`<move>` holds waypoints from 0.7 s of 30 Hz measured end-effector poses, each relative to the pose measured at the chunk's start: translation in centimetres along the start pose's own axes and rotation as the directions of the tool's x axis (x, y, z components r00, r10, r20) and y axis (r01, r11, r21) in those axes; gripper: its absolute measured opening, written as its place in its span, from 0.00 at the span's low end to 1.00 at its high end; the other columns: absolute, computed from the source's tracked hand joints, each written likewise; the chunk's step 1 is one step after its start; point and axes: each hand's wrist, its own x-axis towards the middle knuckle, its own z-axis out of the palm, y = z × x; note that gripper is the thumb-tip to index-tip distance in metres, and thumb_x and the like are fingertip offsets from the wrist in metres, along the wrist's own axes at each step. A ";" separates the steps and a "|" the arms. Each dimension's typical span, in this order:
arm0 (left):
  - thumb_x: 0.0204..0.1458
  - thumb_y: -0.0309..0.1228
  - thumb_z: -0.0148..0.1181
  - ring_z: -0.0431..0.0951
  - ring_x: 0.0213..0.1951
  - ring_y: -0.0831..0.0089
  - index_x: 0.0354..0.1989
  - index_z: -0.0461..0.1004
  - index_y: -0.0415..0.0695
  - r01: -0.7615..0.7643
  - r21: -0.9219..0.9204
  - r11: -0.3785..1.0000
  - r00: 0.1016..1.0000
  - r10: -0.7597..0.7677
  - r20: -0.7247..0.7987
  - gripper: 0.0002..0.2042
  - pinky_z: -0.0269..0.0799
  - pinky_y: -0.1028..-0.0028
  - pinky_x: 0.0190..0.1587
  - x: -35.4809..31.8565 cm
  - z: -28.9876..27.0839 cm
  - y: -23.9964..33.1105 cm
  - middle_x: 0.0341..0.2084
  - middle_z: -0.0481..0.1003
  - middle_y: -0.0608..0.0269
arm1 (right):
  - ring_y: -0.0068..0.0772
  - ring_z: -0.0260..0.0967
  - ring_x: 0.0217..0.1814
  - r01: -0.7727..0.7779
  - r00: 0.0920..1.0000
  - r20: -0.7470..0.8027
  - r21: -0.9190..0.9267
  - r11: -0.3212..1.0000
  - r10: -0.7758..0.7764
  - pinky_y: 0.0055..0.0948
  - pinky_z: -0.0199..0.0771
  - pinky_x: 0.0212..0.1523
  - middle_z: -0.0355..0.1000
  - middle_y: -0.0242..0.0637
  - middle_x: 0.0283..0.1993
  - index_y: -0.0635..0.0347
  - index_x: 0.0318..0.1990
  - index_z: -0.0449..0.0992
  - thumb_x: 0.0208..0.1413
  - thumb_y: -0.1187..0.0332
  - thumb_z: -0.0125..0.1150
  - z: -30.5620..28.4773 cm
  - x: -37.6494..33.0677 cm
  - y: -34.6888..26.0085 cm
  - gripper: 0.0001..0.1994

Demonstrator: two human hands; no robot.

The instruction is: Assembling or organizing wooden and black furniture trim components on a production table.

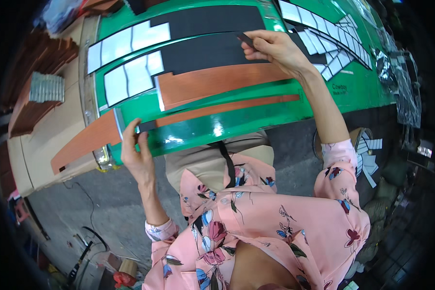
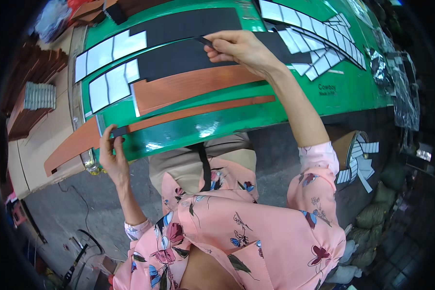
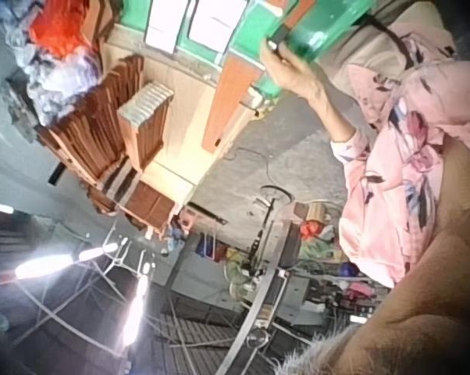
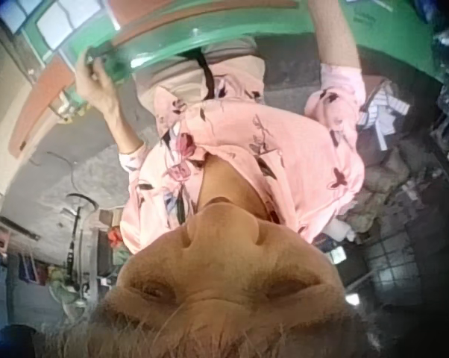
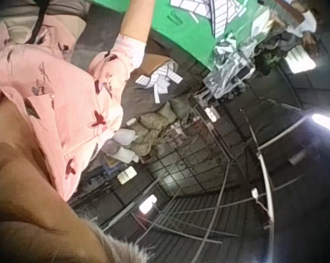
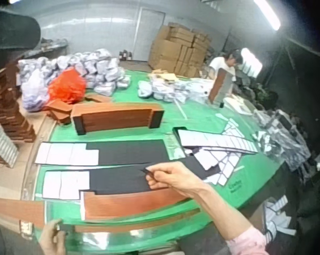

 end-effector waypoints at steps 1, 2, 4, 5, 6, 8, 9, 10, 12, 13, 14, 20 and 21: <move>0.54 0.21 0.54 0.71 0.37 0.74 0.51 0.69 0.38 -0.069 0.111 0.991 0.996 0.075 -0.048 0.15 0.68 0.75 0.38 -0.4 0.2 0.9 0.43 0.72 0.60 | 0.26 0.71 0.43 -0.008 0.998 -0.066 0.032 0.999 0.010 0.22 0.75 0.47 0.72 0.41 0.43 0.71 0.53 0.68 0.61 0.69 0.50 -1.1 -1.7 0.6 0.16; 0.54 0.21 0.54 0.71 0.37 0.74 0.51 0.69 0.38 -0.078 0.106 0.991 0.996 0.082 -0.037 0.15 0.68 0.75 0.38 -0.8 0.8 1.7 0.43 0.72 0.60 | 0.26 0.71 0.44 -0.014 0.991 -0.129 0.065 0.998 0.023 0.22 0.75 0.47 0.72 0.41 0.43 0.71 0.53 0.68 0.60 0.70 0.51 -2.1 -3.3 1.0 0.16; 0.52 0.21 0.56 0.70 0.41 0.69 0.51 0.69 0.38 -0.307 0.405 0.861 0.850 0.439 -0.291 0.16 0.67 0.72 0.40 -1.7 2.6 3.6 0.44 0.71 0.59 | 0.26 0.71 0.44 -0.020 0.975 -0.220 0.055 0.998 0.031 0.24 0.75 0.48 0.72 0.41 0.44 0.71 0.51 0.69 0.60 0.71 0.51 -3.9 -6.6 1.5 0.15; 0.49 0.20 0.59 0.69 0.44 0.65 0.49 0.70 0.38 -0.374 0.381 0.846 0.838 0.484 -0.253 0.17 0.65 0.67 0.43 -2.4 3.7 4.9 0.41 0.72 0.58 | 0.26 0.71 0.44 0.014 0.963 -0.270 0.071 0.997 0.006 0.24 0.74 0.47 0.72 0.40 0.44 0.71 0.51 0.69 0.60 0.71 0.51 -4.8 -7.9 2.4 0.15; 0.47 0.20 0.61 0.69 0.44 0.64 0.47 0.71 0.39 -0.470 0.337 0.816 0.842 0.529 -0.108 0.17 0.65 0.66 0.43 -2.7 5.1 6.5 0.40 0.72 0.58 | 0.26 0.71 0.45 0.047 0.947 -0.320 0.084 0.995 -0.018 0.25 0.74 0.47 0.72 0.40 0.44 0.71 0.50 0.70 0.60 0.72 0.51 -5.3 -9.1 3.2 0.14; 0.42 0.22 0.64 0.70 0.44 0.60 0.42 0.74 0.42 -0.581 0.218 0.784 0.813 0.571 0.113 0.16 0.62 0.64 0.44 -2.7 8.5 10.2 0.38 0.72 0.57 | 0.26 0.71 0.44 0.050 0.935 -0.356 0.127 0.991 -0.001 0.23 0.72 0.47 0.73 0.35 0.43 0.70 0.48 0.71 0.58 0.73 0.53 -5.1 -10.8 3.9 0.13; 0.40 0.24 0.66 0.70 0.43 0.61 0.40 0.75 0.44 -0.595 0.101 0.797 0.799 0.574 0.177 0.16 0.61 0.65 0.44 -2.4 10.5 11.3 0.38 0.73 0.59 | 0.25 0.70 0.43 0.092 0.926 -0.370 0.035 0.995 -0.073 0.23 0.72 0.45 0.72 0.33 0.42 0.68 0.47 0.73 0.57 0.74 0.54 -5.0 -11.5 4.6 0.12; 0.39 0.27 0.66 0.70 0.43 0.63 0.39 0.75 0.45 -0.592 0.089 0.801 0.796 0.564 0.220 0.16 0.60 0.65 0.44 -2.4 12.4 12.1 0.37 0.73 0.62 | 0.25 0.70 0.42 0.135 0.916 -0.373 -0.054 0.989 -0.145 0.22 0.71 0.44 0.72 0.30 0.41 0.67 0.45 0.74 0.55 0.75 0.56 -4.9 -12.0 5.3 0.11; 0.37 0.30 0.68 0.70 0.41 0.66 0.38 0.76 0.47 -0.586 0.061 0.808 0.797 0.562 0.219 0.16 0.57 0.66 0.43 -2.4 15.6 13.2 0.37 0.73 0.65 | 0.25 0.69 0.39 0.148 0.906 -0.369 -0.179 0.973 -0.206 0.22 0.70 0.40 0.72 0.30 0.38 0.64 0.42 0.76 0.51 0.76 0.59 -4.8 -13.2 6.4 0.10; 0.36 0.30 0.69 0.70 0.40 0.67 0.37 0.76 0.46 -0.565 0.049 0.824 0.801 0.533 0.273 0.16 0.55 0.66 0.43 -2.4 16.9 13.4 0.36 0.73 0.66 | 0.25 0.70 0.39 0.131 0.916 -0.328 -0.303 0.944 -0.232 0.22 0.70 0.39 0.73 0.32 0.37 0.64 0.42 0.77 0.49 0.76 0.60 -4.6 -13.8 6.5 0.11; 0.35 0.31 0.69 0.70 0.40 0.68 0.36 0.77 0.46 -0.542 0.038 0.840 0.801 0.502 0.325 0.16 0.54 0.66 0.42 -2.4 17.8 13.6 0.36 0.73 0.68 | 0.25 0.70 0.38 0.115 0.925 -0.284 -0.425 0.898 -0.253 0.23 0.70 0.37 0.73 0.34 0.37 0.64 0.41 0.77 0.48 0.76 0.62 -4.3 -14.2 6.4 0.11; 0.35 0.31 0.69 0.71 0.36 0.72 0.32 0.78 0.47 -0.502 0.047 0.864 0.823 0.460 0.332 0.12 0.53 0.68 0.41 -2.6 19.4 14.3 0.33 0.74 0.71 | 0.32 0.70 0.36 0.194 0.866 -0.272 -0.590 0.783 -0.420 0.28 0.70 0.35 0.73 0.37 0.35 0.62 0.36 0.78 0.43 0.72 0.65 -3.8 -14.5 7.2 0.10; 0.36 0.31 0.69 0.72 0.35 0.73 0.31 0.78 0.47 -0.487 0.057 0.871 0.838 0.448 0.310 0.12 0.53 0.68 0.41 -2.6 19.5 14.4 0.33 0.75 0.71 | 0.33 0.69 0.36 0.230 0.844 -0.220 -0.676 0.700 -0.489 0.29 0.70 0.35 0.73 0.36 0.34 0.61 0.35 0.79 0.42 0.72 0.66 -3.9 -14.3 7.4 0.10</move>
